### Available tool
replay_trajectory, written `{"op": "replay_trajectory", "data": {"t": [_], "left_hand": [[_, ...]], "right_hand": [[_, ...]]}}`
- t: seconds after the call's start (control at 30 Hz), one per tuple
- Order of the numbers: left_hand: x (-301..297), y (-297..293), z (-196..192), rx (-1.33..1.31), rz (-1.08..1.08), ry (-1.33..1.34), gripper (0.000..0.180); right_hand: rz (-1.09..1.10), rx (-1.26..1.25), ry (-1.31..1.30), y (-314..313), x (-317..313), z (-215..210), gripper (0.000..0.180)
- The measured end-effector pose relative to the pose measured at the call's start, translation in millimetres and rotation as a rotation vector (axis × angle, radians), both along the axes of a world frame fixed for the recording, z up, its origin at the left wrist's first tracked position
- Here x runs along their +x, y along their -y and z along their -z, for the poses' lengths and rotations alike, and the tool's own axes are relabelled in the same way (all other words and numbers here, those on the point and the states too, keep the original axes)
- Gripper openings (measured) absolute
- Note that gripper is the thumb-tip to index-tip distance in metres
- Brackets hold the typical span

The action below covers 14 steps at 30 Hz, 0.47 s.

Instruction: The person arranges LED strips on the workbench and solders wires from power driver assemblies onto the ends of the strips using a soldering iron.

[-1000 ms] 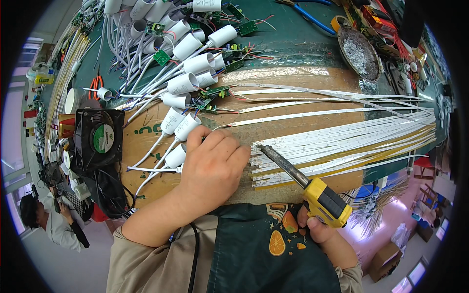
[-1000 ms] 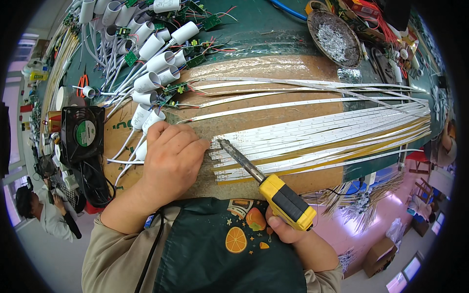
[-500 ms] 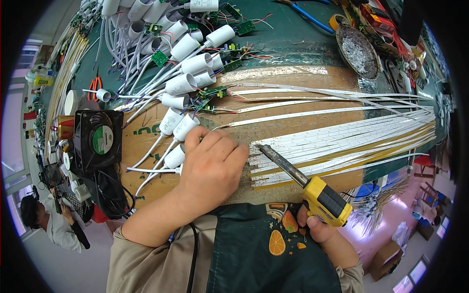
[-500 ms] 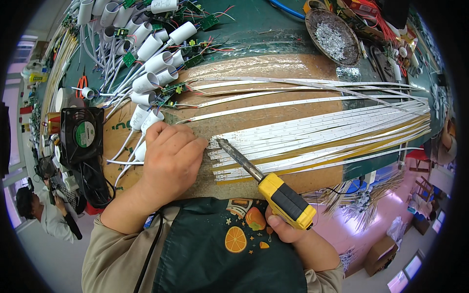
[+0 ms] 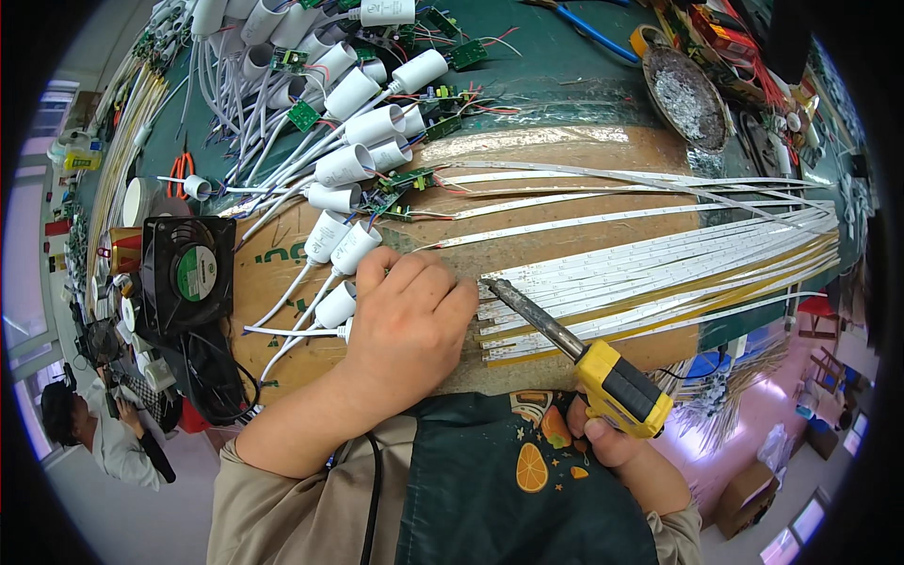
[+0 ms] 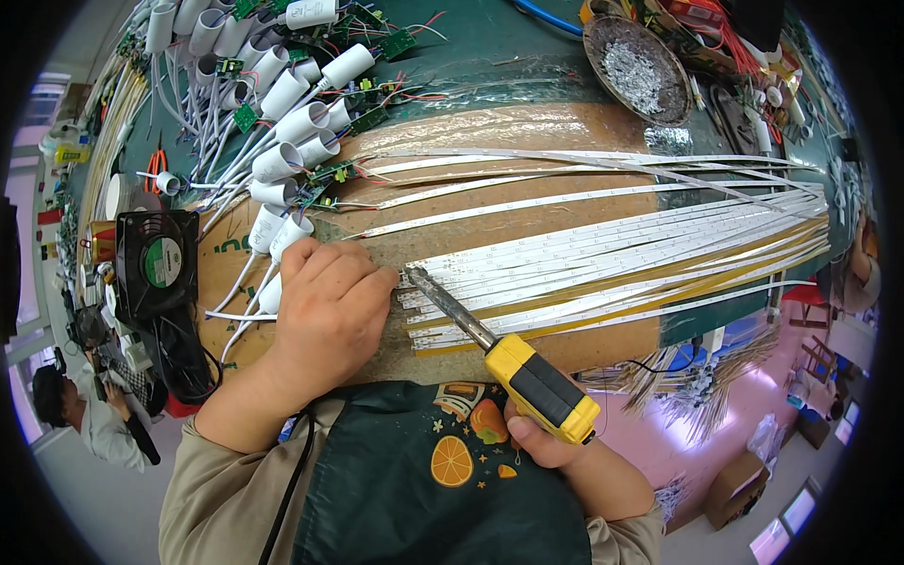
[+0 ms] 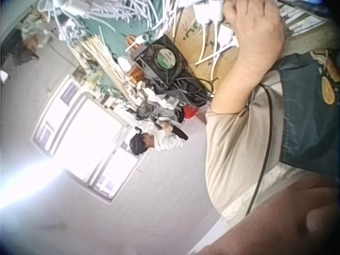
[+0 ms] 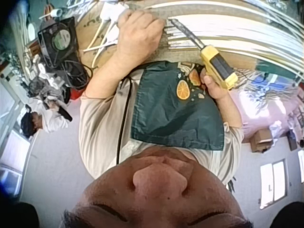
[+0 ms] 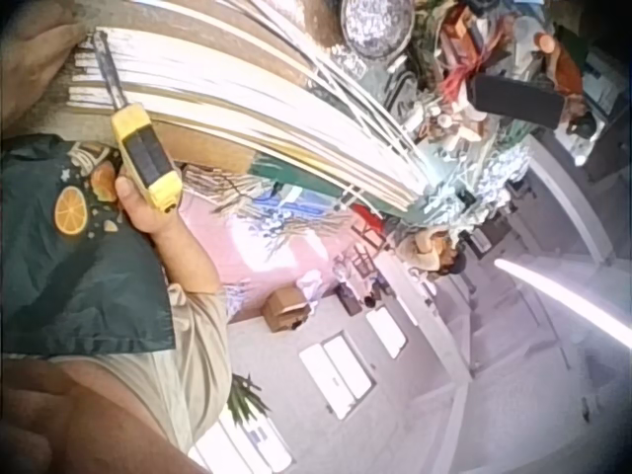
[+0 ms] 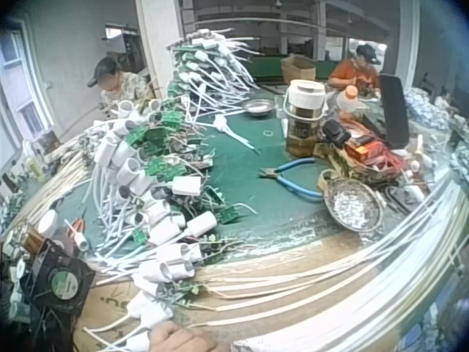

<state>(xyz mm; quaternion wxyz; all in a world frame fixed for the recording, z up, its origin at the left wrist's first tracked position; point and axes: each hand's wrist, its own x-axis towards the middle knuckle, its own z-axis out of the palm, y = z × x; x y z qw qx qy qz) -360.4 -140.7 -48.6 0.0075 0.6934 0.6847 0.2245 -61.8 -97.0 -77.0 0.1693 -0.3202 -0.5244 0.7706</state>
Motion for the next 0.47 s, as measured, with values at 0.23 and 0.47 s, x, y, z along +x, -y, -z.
{"op": "replay_trajectory", "data": {"t": [0.23,0.47], "left_hand": [[0,0,1,0.001,-0.005,0.002,0.016],[0,-1,-6,-0.019,-0.011,0.009,0.022]], "right_hand": [[-0.154,0.173,0.025,-5,8,11,0.026],[-0.058,0.066,-0.073,-1,5,9,0.035]]}}
